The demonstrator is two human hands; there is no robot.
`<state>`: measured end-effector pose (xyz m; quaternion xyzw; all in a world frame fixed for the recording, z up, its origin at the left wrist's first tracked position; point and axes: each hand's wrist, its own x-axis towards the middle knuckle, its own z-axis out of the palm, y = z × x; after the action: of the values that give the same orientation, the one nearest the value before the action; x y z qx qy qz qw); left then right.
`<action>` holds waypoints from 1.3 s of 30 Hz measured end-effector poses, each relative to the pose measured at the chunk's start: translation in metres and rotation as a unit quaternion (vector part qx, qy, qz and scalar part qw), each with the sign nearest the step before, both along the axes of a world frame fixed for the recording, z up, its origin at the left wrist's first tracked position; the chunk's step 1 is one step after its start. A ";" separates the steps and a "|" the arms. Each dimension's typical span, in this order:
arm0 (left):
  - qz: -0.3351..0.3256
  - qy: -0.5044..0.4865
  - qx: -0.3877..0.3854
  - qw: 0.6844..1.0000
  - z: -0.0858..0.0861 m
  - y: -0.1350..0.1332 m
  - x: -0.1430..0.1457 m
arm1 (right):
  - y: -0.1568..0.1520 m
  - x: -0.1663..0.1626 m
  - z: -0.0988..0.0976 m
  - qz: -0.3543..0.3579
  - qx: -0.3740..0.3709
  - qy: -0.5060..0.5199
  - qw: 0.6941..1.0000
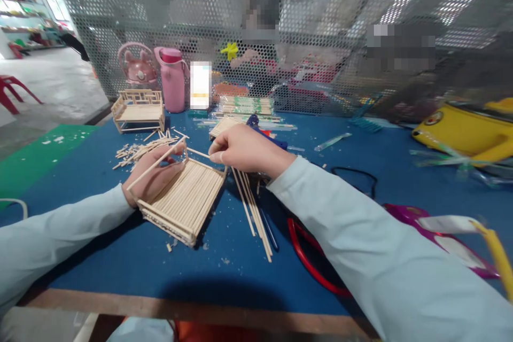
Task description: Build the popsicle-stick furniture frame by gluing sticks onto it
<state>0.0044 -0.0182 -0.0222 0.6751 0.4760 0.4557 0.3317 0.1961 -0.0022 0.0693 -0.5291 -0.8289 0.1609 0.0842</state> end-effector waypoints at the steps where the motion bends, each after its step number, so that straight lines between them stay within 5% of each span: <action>1: 0.001 0.001 0.002 1.000 0.000 0.000 0.000 | 0.001 0.001 0.000 0.001 -0.012 0.012 1.000; 30: -0.001 0.023 0.009 1.000 0.009 -0.003 0.002 | 0.003 0.006 -0.001 0.000 -0.018 0.085 0.996; 34: 0.007 0.010 -0.022 1.000 0.011 -0.004 0.003 | -0.007 0.016 -0.004 -0.053 0.057 0.132 0.988; 39: -0.010 -0.059 -0.107 0.992 0.012 -0.006 0.005 | -0.035 0.026 -0.033 -0.129 0.092 0.203 0.966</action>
<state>0.0097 -0.0239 -0.0098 0.6126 0.4947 0.4376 0.4342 0.2218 -0.0375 0.0363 -0.5780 -0.7304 0.1755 0.3187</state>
